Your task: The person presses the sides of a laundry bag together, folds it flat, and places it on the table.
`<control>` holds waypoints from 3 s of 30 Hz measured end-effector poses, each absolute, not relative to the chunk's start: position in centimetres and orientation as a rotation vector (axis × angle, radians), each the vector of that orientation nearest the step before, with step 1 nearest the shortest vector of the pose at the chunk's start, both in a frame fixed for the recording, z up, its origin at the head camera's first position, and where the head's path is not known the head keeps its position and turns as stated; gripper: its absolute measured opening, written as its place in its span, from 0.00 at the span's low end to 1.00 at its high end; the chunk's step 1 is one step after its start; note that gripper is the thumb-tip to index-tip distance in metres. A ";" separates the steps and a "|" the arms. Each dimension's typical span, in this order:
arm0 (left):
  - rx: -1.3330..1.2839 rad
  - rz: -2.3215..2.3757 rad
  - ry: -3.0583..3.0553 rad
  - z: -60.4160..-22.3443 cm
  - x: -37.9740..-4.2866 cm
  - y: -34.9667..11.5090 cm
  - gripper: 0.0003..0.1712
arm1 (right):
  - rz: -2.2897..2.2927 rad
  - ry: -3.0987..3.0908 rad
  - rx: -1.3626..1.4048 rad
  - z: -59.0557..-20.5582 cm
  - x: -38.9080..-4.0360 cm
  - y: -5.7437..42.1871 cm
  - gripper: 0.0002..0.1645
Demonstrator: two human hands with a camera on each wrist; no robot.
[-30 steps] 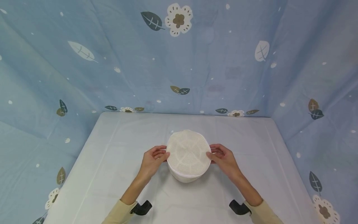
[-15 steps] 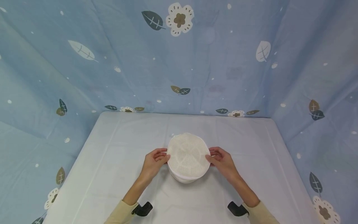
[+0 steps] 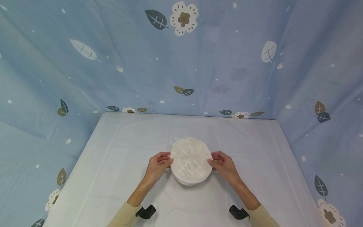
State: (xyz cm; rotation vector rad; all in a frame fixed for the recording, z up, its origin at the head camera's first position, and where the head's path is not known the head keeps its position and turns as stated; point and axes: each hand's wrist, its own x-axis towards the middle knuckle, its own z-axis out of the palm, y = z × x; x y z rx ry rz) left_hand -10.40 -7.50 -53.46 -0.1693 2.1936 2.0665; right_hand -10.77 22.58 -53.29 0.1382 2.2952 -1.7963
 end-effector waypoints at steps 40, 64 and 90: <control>0.922 1.398 3.130 -56.1 -9.6 -6.7 0.17 | -1.258 3.043 -1.055 -56.8 -10.5 22.0 0.28; 1.094 1.071 3.196 -57.3 -9.7 -6.9 0.18 | -0.973 2.988 -1.144 -57.5 -10.7 21.6 0.27; 0.938 1.180 3.356 -56.0 -10.4 -8.5 0.05 | -1.163 3.101 -1.397 -56.1 -11.7 22.3 0.15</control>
